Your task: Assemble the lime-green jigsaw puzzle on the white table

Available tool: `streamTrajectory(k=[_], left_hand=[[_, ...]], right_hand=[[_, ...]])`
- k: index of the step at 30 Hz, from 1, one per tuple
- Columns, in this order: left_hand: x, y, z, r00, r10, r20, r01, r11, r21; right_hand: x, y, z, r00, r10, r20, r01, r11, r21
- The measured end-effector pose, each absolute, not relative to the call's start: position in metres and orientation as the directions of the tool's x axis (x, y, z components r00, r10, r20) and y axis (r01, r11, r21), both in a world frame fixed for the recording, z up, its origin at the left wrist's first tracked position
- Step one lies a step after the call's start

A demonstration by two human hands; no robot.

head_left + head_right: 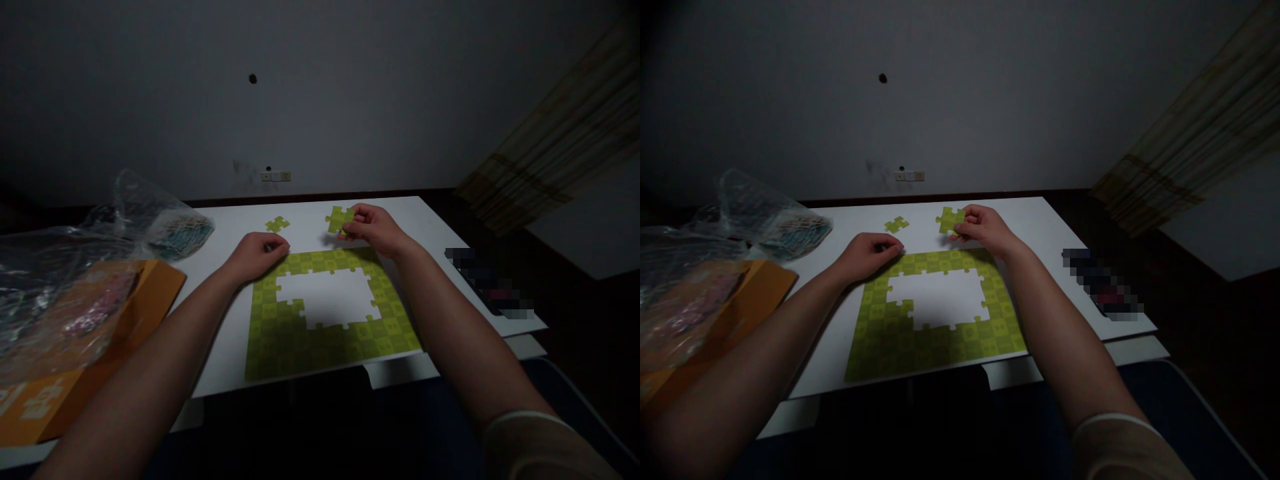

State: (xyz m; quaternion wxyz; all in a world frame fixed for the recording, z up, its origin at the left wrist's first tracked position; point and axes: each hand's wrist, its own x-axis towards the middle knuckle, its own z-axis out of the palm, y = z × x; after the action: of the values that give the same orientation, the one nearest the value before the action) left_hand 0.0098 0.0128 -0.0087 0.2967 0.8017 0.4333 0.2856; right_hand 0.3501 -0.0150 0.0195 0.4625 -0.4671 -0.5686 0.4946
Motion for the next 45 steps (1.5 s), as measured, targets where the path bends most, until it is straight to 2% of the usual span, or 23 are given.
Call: streamTrajectory(k=[5,10,15,45], left_hand=[[0.011,0.013,-0.008,0.470,0.859,0.202,0.531,-0.458,0.714],[0.011,0.014,-0.010,0.476,0.858,0.195,0.538,-0.459,0.707],[0.010,0.014,-0.012,0.472,0.861,0.191,0.540,-0.453,0.709],[0.011,0.014,-0.009,0.470,0.862,0.187,0.545,-0.450,0.708]], right_hand=[[0.356,-0.019,0.024,-0.175,0.983,0.048,0.068,0.061,-0.996],[0.375,-0.024,0.030,-0.358,0.925,-0.128,0.296,-0.018,-0.955],[0.383,-0.025,0.033,-0.432,0.878,-0.208,0.380,-0.032,-0.925],[0.381,-0.022,0.026,-0.479,0.857,-0.192,0.357,-0.010,-0.934]])
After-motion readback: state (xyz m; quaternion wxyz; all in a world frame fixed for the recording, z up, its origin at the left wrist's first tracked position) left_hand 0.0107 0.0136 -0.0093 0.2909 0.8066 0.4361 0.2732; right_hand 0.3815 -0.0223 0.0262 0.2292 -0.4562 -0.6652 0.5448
